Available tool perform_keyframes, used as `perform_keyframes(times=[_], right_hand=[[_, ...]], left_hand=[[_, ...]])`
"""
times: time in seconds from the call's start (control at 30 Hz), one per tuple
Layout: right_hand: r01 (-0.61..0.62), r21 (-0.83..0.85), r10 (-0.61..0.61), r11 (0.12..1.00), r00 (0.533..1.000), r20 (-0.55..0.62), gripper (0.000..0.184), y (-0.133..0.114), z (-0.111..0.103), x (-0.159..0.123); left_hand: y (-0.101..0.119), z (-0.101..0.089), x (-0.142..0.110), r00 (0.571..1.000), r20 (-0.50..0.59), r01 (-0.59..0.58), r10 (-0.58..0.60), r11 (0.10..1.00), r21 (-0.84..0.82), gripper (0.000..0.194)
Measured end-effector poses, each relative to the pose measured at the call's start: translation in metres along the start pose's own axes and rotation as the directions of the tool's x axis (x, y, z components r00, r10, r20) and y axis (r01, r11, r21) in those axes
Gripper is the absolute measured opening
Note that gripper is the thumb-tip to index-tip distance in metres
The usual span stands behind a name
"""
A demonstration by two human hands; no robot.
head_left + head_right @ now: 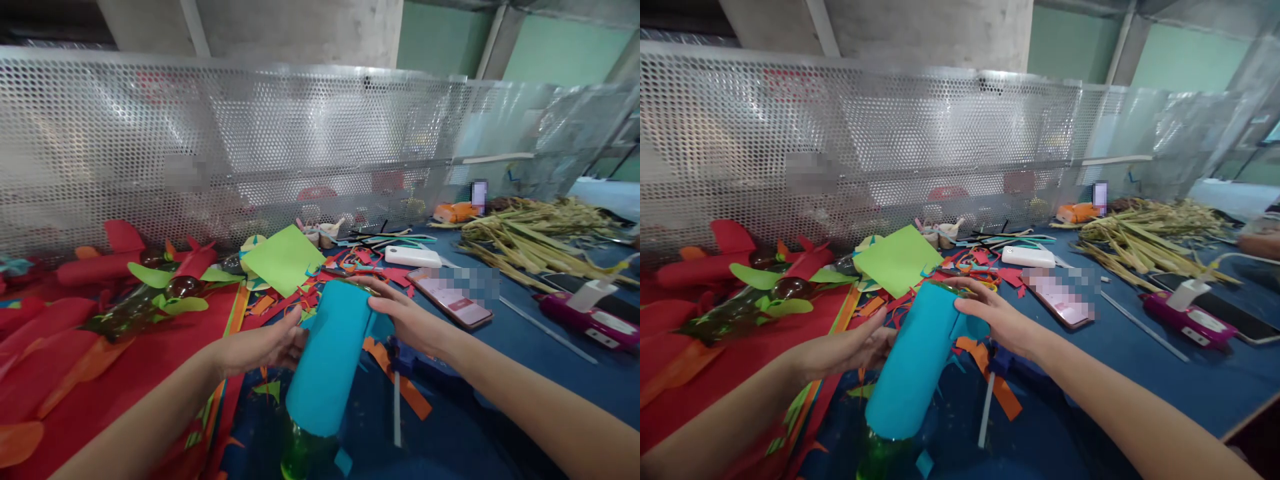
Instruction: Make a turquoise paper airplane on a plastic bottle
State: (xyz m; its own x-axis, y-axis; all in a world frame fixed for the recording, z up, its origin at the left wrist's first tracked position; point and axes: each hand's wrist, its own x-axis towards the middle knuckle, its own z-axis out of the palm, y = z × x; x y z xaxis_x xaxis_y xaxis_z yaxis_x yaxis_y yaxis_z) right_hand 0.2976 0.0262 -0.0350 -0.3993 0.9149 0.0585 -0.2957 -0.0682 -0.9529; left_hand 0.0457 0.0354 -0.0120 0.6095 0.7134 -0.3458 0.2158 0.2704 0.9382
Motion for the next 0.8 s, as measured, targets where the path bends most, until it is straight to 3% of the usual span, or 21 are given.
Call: perform_keyframes(times=[0.1,0.17,0.27,0.43,0.63,0.8], right_hand=[[0.017,0.005,-0.017,1.000,1.000,0.019,0.043,0.000,0.001,0.000],[0.043,0.007,-0.043,0.999,0.998,0.039,0.044,0.000,0.001,0.000],[0.078,-0.023,-0.077,0.997,0.997,0.025,0.043,0.000,0.000,0.002],[0.103,-0.111,-0.103,0.989,0.995,0.005,0.043,0.004,-0.002,0.004],[0.123,-0.197,-0.103,0.973,0.989,0.109,0.044,-0.006,-0.008,0.002],[0.125,-0.287,-0.101,0.950,0.990,0.097,0.046,-0.014,-0.005,0.000]], left_hand=[[-0.004,0.012,0.006,0.997,0.046,0.069,-0.062,0.983,-0.168,0.065],[-0.006,0.019,0.011,0.995,-0.102,-0.019,-0.012,0.955,-0.296,0.063],[-0.009,0.027,0.014,0.960,-0.279,-0.113,0.007,0.925,-0.364,0.073],[-0.013,0.029,0.014,0.921,-0.389,-0.125,-0.028,0.924,-0.361,0.089],[-0.016,0.024,0.013,0.900,-0.435,-0.162,0.013,0.938,-0.307,0.095],[-0.013,0.018,0.011,0.935,-0.331,-0.206,0.127,0.954,-0.216,0.085]])
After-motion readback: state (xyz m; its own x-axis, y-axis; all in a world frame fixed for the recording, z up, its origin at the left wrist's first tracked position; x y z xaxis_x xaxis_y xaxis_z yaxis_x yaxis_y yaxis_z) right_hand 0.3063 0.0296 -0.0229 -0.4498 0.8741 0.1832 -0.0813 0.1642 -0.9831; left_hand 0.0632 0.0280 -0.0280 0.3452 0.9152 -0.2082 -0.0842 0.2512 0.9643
